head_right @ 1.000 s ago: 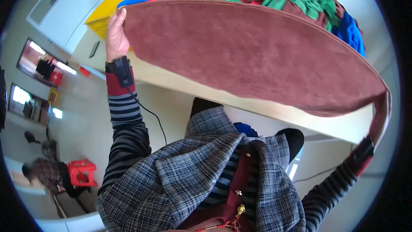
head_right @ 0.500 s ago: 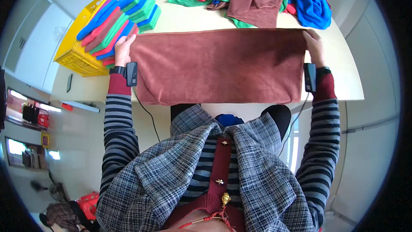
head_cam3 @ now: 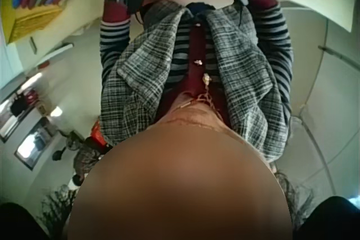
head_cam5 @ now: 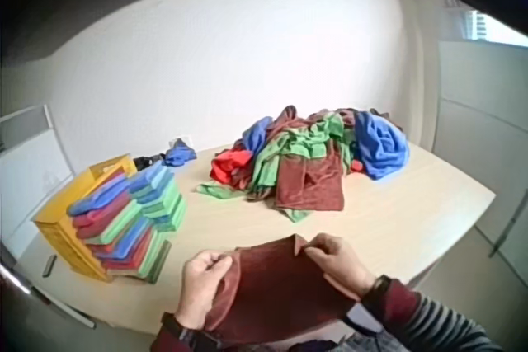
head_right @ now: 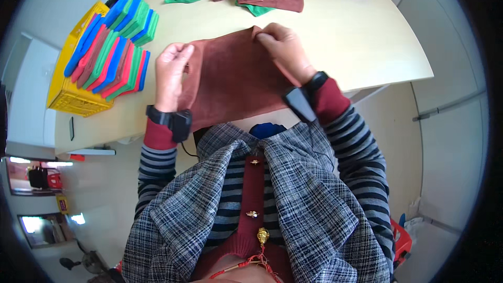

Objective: Folding various colored cloths on a table and stacking them.

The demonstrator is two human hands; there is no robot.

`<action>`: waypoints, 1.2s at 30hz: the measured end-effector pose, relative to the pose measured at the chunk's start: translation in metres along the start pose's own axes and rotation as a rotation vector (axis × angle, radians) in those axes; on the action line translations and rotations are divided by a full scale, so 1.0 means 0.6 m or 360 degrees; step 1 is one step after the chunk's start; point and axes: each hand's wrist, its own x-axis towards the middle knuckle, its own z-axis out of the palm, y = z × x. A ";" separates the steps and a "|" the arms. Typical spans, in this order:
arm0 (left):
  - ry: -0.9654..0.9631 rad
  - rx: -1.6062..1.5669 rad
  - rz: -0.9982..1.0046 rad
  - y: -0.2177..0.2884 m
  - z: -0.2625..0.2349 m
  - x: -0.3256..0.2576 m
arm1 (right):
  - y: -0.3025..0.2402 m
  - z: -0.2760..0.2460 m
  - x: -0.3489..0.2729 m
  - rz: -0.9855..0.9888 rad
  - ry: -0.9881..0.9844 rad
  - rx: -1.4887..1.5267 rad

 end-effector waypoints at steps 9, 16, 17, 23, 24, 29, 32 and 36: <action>-0.0092 -0.0030 0.0127 -0.060 0.121 -0.068 | -0.020 0.084 -0.072 -0.0316 0.0209 -0.0502; 0.0029 0.0236 0.0448 -0.078 0.134 -0.077 | -0.025 0.093 -0.091 -0.0384 0.0133 -0.0656; 0.0061 0.0262 0.0481 -0.077 0.135 -0.079 | -0.022 0.093 -0.092 -0.0413 0.0098 -0.0697; 0.0092 0.0525 0.0658 -0.059 0.137 -0.104 | -0.018 0.086 -0.094 -0.0414 -0.0027 -0.0654; 0.0074 0.0575 0.0731 -0.056 0.137 -0.107 | -0.018 0.082 -0.096 -0.0405 -0.0116 -0.0558; -0.0053 0.0473 0.0777 -0.067 0.130 -0.113 | -0.004 0.072 -0.097 0.0075 -0.0377 -0.0018; -0.0214 0.0327 0.0569 -0.062 0.121 -0.102 | 0.011 0.068 -0.097 0.0323 -0.0420 0.0268; -0.0401 0.0211 0.0128 -0.055 0.099 -0.033 | 0.015 0.050 -0.103 0.0342 -0.0400 0.0398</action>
